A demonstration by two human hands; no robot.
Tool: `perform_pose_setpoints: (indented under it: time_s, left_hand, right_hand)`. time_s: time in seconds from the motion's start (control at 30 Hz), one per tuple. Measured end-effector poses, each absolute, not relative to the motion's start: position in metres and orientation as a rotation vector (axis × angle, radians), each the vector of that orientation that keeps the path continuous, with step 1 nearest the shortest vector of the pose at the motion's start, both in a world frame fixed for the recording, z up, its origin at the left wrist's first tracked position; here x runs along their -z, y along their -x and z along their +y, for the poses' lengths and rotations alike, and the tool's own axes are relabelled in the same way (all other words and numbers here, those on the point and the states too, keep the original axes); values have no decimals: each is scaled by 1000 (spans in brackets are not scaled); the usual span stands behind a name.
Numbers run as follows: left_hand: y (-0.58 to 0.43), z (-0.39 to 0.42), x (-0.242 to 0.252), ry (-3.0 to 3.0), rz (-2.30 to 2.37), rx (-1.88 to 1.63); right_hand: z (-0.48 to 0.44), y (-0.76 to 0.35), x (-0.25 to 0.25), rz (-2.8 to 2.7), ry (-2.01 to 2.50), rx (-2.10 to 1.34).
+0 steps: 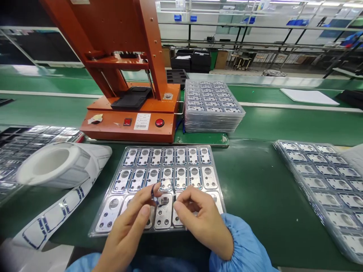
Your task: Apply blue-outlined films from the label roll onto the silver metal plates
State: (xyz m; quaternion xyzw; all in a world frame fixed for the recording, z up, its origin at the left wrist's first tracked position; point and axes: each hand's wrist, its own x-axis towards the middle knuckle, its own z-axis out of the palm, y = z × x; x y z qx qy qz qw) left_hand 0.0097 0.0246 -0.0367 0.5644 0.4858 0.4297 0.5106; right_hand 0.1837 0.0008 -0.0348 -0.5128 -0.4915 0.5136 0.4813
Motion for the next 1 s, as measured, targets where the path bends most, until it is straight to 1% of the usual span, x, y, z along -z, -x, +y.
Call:
perform_pose_setpoints:
  time_s: [0.1,0.17,0.37,0.53,0.8,1.0]
  left_hand:
    - [-9,31,35,-1695,1260,-1087]
    - [-10,36,35,-1765,1280,-1069]
    - [-34,42,28,-1589,1042,-835]
    - [-56,44,24,-1452,956,-789]
    - [-93,56,15,-1566,1094,-807]
    - [-120,74,33,-1748,1207,-663]
  right_hand:
    - [-3,-197,29,-1184,1297,-1132]
    - [-4,-207,25,-1153,1322,-1115]
    - [-6,-225,18,-1055,1358,-1237]
    - [-6,-232,21,-1096,1337,-1292]
    - [2,-269,25,-1162,1379,-1266]
    - [22,-293,49,-1163,1502,-1206]
